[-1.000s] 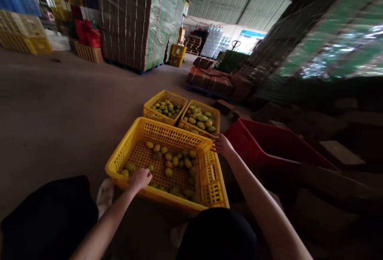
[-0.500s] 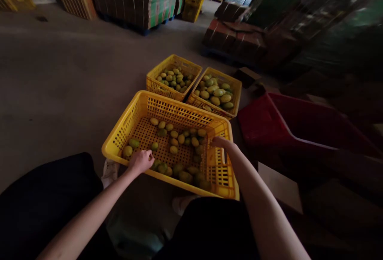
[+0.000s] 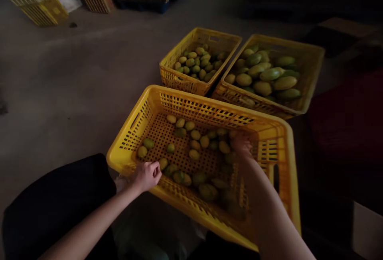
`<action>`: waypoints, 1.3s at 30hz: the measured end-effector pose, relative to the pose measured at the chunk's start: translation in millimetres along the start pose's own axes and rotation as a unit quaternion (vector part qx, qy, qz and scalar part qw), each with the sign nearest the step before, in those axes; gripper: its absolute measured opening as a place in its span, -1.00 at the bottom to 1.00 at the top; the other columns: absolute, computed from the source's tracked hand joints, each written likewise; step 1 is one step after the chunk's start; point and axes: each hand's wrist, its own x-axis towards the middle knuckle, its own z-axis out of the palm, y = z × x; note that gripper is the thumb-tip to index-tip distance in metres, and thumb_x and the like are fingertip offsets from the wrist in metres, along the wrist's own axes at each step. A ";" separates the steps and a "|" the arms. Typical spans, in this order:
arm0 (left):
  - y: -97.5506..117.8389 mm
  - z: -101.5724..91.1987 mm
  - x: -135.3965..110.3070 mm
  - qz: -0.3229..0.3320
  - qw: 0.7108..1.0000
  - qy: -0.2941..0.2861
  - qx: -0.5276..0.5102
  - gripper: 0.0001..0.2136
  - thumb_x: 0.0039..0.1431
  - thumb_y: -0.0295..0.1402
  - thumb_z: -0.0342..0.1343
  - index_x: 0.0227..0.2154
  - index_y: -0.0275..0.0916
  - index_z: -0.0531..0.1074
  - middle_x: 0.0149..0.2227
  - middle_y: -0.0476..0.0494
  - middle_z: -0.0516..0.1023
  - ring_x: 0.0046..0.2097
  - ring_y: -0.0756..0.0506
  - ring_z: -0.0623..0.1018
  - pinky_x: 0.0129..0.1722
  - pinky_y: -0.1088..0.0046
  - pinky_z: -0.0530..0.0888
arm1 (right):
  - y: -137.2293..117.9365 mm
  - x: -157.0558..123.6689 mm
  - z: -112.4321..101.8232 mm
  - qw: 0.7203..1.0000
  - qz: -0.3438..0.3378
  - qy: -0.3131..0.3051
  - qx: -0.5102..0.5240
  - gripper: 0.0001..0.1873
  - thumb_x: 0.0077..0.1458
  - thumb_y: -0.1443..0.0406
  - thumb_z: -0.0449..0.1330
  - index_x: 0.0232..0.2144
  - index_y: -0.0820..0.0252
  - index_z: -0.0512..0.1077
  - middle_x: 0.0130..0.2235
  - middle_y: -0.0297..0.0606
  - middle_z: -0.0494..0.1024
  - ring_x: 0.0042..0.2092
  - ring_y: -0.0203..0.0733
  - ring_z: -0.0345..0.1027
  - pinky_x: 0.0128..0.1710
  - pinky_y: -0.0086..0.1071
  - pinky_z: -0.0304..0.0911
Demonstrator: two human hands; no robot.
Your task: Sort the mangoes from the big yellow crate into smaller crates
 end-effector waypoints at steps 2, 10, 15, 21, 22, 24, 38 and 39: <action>0.8 -0.8 -0.5 -0.002 1.000 0.000 0.001 -0.83 0.17 -0.36 -0.02 -0.49 -0.19 0.40 -0.48 -0.08 0.53 -0.40 -0.07 0.50 -0.42 0.45 0.22 | -1.9 -1.9 -3.8 0.998 -0.020 0.043 -0.034 -0.60 -0.03 0.57 0.13 -0.12 0.21 0.29 0.15 0.24 0.20 0.28 0.26 0.02 0.02 0.09 0.19; 1.4 -1.9 -0.6 -0.003 1.000 0.013 -0.001 -0.82 0.18 -0.36 -0.02 -0.48 -0.20 0.44 -0.46 -0.10 0.56 -0.37 -0.07 0.53 -0.39 0.46 0.26 | -2.6 -35.9 -1.8 0.962 -0.121 0.048 -0.240 -0.50 -0.20 0.48 0.38 -0.15 0.25 0.39 0.00 0.24 0.45 0.22 0.40 0.14 0.10 0.25 0.05; 1.4 -2.3 -2.2 0.016 0.999 0.045 -0.007 -0.82 0.17 -0.35 -0.02 -0.44 -0.21 0.46 -0.48 -0.09 0.56 -0.39 -0.08 0.54 -0.37 0.45 0.32 | -22.2 -65.8 11.7 0.946 -0.056 -0.042 -0.316 -0.72 -0.15 0.21 0.37 -0.43 0.26 0.42 -0.27 0.13 0.53 0.08 0.39 0.33 -0.10 0.00 0.31; -2.5 -0.2 -6.2 0.064 0.991 0.106 -0.051 -0.65 0.18 -0.23 0.01 0.00 -0.21 0.39 -0.18 -0.18 0.59 -0.21 -0.15 0.58 -0.21 0.36 0.46 | -44.4 -161.5 50.9 0.908 -0.088 -0.308 -0.270 -0.75 -0.06 0.15 0.29 -0.53 0.21 0.40 -0.53 -0.26 0.51 -0.37 -0.12 0.48 -0.43 -0.39 0.35; -4.2 0.8 -6.2 0.087 0.987 0.121 -0.063 -0.53 0.15 -0.19 0.06 0.11 -0.21 0.29 -0.02 -0.24 0.53 -0.10 -0.17 0.56 -0.14 0.33 0.46 | -44.9 -180.3 61.6 0.895 -0.078 -0.358 -0.254 -0.74 -0.05 0.13 0.27 -0.50 0.21 0.41 -0.57 -0.28 0.50 -0.50 -0.18 0.43 -0.50 -0.40 0.32; -7.6 3.1 -5.2 0.129 0.978 0.139 -0.083 -0.29 0.07 -0.11 0.16 0.26 -0.20 0.10 0.23 -0.31 0.30 0.10 -0.23 0.46 -0.01 0.28 0.45 | -44.9 -212.9 83.5 0.868 -0.059 -0.442 -0.219 -0.73 -0.01 0.10 0.22 -0.47 0.21 0.43 -0.65 -0.32 0.45 -0.62 -0.25 0.34 -0.58 -0.43 0.29; -7.2 10.5 5.6 0.044 0.990 0.121 -0.059 -0.81 0.05 -0.40 0.10 -0.25 -0.24 0.49 -0.15 -0.18 0.47 -0.11 -0.16 0.47 -0.11 0.35 0.48 | -30.2 -170.7 138.9 0.812 -0.177 -0.501 -0.241 -0.75 0.00 0.22 0.09 -0.35 0.18 0.52 -0.30 -0.17 0.61 -0.20 -0.04 0.49 -0.22 -0.26 0.36; -7.2 11.0 5.4 0.043 0.989 0.125 -0.060 -0.81 0.04 -0.39 0.10 -0.24 -0.24 0.48 -0.15 -0.17 0.47 -0.11 -0.16 0.48 -0.12 0.35 0.48 | -27.4 -159.8 147.2 0.824 -0.200 -0.456 -0.270 -0.74 0.01 0.25 0.10 -0.27 0.18 0.51 -0.21 -0.14 0.60 -0.12 -0.02 0.46 -0.17 -0.25 0.34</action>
